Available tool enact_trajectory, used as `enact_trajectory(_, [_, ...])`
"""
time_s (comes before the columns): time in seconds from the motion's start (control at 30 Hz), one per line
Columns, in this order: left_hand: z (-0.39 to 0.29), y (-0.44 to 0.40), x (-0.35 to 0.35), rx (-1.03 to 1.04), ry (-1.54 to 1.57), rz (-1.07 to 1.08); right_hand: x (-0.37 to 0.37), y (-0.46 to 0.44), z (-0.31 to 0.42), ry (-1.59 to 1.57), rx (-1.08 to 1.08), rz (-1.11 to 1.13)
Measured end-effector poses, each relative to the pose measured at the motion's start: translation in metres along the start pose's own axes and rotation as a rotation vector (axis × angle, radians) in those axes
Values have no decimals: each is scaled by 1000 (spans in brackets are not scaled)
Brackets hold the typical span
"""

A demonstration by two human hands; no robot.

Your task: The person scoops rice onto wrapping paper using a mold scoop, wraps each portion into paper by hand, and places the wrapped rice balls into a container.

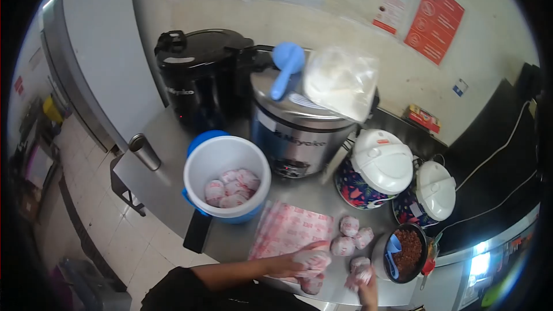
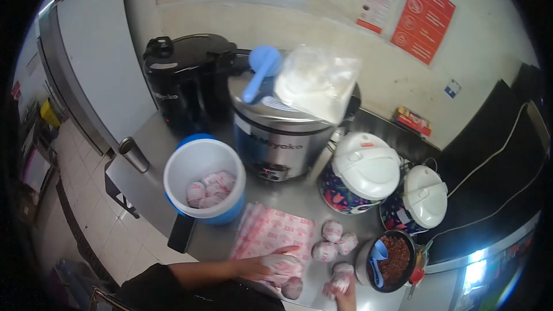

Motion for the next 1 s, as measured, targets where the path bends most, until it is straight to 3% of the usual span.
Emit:
enact_trajectory(0.03, [-24, 35, 6, -24, 74, 22, 68, -16, 50, 87, -31, 163])
enact_trajectory(0.1, [-83, 90, 21, 189, 350, 208, 201, -45, 120, 215, -206, 373])
enact_trajectory(0.13, [-79, 113, -10, 217, 519, 119, 271, -54, 145, 506, -365, 520])
enact_trajectory(0.17, [-73, 138, -41, 243, 688, 28, 356, -47, 179, 597, -595, 683])
enact_trajectory(0.2, [-96, 167, -52, 333, 639, -86, 418, -56, 165, 625, -577, 845])
enact_trajectory(0.23, [-116, 198, -81, 253, 185, -625, 465, -76, 130, 755, -583, 894])
enact_trajectory(0.27, [-200, 216, -10, 865, 21, -188, 503, -95, 99, 988, -508, 867])
enact_trajectory(0.33, [-217, 253, -22, 848, 142, -162, 536, -135, 34, 1393, -269, 793])
enact_trajectory(0.4, [-217, 311, -75, 945, 75, -708, 539, -163, -25, 1507, -189, 747])
enact_trajectory(0.47, [-232, 332, -82, 965, 52, -732, 534, -168, -47, 1626, -105, 702])
enact_trajectory(0.53, [-250, 344, -94, 995, 33, -758, 532, -158, -46, 1894, -125, 792])
enact_trajectory(0.63, [-290, 317, -96, 811, -160, -704, 512, -153, -56, 1903, -55, 875])
enact_trajectory(0.7, [-314, 269, -108, 559, -581, -669, 506, -149, -56, 1900, -5, 883])
enact_trajectory(0.77, [-339, 204, -106, 321, -1200, -670, 506, -146, -46, 1892, 30, 872])
enact_trajectory(0.83, [-331, 152, -131, 100, -1504, -591, 501, -135, -46, 1905, 124, 1024])
enact_trajectory(0.87, [-326, 141, -146, 104, -1504, -589, 497, -137, -45, 1908, 124, 1020])
enact_trajectory(0.93, [-290, 121, -175, -154, -1704, -419, 493, -139, -55, 1893, 74, 1065])
enact_trajectory(1.0, [-273, 121, -192, -256, -1799, -410, 491, -141, -59, 1890, 21, 1051])
Point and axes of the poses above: each hand's wrist, its own y-axis away from the middle knuckle, its own x-axis out of the palm, z = x × y, the point moved 10 cm from there along -y, towards the middle knuckle, and after that the axes turned 3 degrees about -y, right-handed, at the moved point
